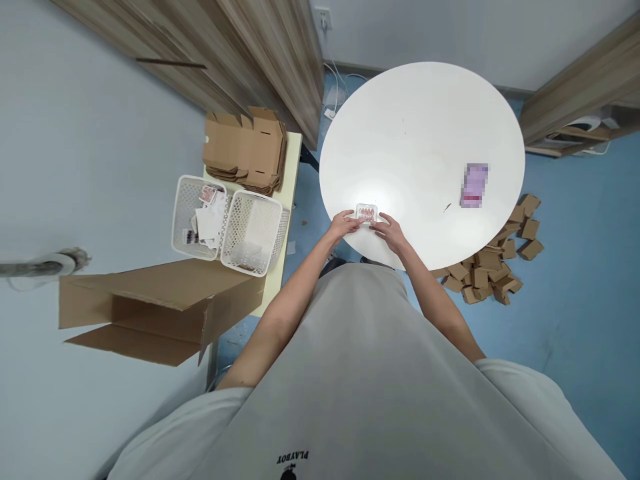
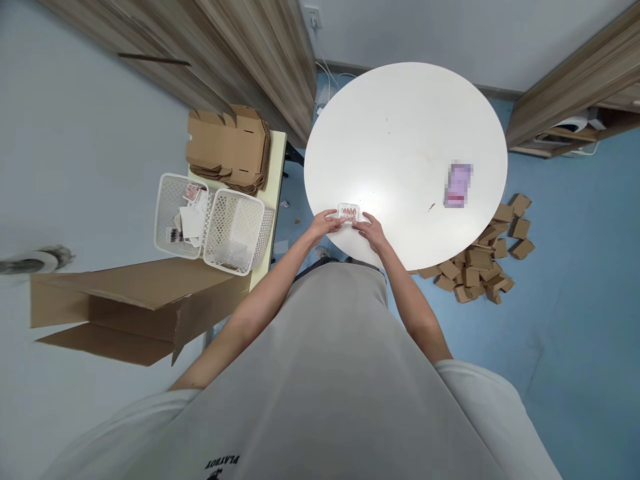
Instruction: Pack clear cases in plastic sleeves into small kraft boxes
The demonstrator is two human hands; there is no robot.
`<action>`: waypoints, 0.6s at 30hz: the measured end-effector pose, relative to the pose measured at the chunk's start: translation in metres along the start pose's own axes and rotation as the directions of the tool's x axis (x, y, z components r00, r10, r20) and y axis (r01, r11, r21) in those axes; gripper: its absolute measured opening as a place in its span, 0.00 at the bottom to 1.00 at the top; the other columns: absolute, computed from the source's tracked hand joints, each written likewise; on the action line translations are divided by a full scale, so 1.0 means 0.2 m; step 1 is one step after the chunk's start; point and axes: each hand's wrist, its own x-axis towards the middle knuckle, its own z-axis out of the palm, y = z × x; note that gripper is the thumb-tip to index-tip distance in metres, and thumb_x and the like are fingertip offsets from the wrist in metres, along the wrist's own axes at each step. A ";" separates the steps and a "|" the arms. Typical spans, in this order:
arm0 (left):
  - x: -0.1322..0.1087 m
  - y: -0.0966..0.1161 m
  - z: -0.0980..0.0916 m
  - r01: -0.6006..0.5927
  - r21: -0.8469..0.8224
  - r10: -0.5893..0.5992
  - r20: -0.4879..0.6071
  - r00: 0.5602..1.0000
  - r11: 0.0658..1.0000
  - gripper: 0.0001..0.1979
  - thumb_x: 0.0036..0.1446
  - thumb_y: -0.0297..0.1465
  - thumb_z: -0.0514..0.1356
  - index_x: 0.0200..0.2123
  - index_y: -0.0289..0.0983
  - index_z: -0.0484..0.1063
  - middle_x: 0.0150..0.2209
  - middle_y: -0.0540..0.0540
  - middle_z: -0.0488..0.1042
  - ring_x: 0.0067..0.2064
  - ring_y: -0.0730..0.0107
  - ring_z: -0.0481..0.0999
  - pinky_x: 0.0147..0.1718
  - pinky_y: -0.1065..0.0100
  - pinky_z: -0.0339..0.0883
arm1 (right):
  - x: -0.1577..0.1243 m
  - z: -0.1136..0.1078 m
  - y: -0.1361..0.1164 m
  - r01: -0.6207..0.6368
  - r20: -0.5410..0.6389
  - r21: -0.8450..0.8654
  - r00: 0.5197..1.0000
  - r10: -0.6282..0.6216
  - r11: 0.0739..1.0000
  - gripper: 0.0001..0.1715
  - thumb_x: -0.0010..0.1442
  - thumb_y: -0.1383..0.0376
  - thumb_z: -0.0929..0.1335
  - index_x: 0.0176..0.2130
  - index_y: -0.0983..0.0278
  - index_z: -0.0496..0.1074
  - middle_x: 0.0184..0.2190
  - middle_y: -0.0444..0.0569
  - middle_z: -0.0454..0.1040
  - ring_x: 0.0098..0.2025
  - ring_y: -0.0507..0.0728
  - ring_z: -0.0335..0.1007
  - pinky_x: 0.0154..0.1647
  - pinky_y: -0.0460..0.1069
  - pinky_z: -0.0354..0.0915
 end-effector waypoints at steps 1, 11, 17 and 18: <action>0.00 0.00 0.00 -0.006 0.015 0.006 0.001 1.000 1.000 0.41 0.61 0.33 0.81 0.72 0.31 0.71 0.50 0.34 0.88 0.51 0.54 0.88 0.59 0.56 0.80 | 0.01 -0.01 0.00 0.016 -0.005 -0.014 1.000 -0.016 1.000 0.49 0.58 0.56 0.84 0.71 0.59 0.70 0.48 0.49 0.89 0.60 0.63 0.86 0.74 0.62 0.70; 0.03 0.07 -0.03 -0.094 0.043 0.101 -0.215 0.971 0.995 0.54 0.71 0.56 0.69 0.87 0.48 0.45 0.84 0.32 0.56 0.82 0.45 0.65 0.72 0.56 0.68 | 0.25 -0.04 -0.10 0.131 -0.058 -0.129 0.989 -0.139 0.983 0.48 0.51 0.52 0.85 0.64 0.62 0.74 0.39 0.46 0.87 0.54 0.64 0.85 0.69 0.61 0.72; -0.14 0.08 -0.16 -0.159 -0.078 0.119 -0.375 0.919 0.984 0.44 0.80 0.53 0.58 0.87 0.47 0.44 0.85 0.36 0.57 0.85 0.47 0.58 0.76 0.54 0.64 | 0.63 0.10 -0.22 0.120 -0.109 -0.272 0.982 -0.154 0.955 0.37 0.58 0.58 0.82 0.61 0.63 0.71 0.39 0.46 0.85 0.48 0.60 0.86 0.63 0.58 0.76; -0.19 0.07 -0.18 -0.164 -0.095 0.112 -0.409 0.906 0.982 0.44 0.80 0.53 0.58 0.87 0.46 0.45 0.84 0.36 0.57 0.85 0.47 0.57 0.76 0.55 0.64 | 0.69 0.14 -0.24 0.112 -0.133 -0.287 0.979 -0.155 0.951 0.35 0.59 0.60 0.82 0.60 0.63 0.71 0.39 0.46 0.84 0.47 0.59 0.86 0.62 0.58 0.77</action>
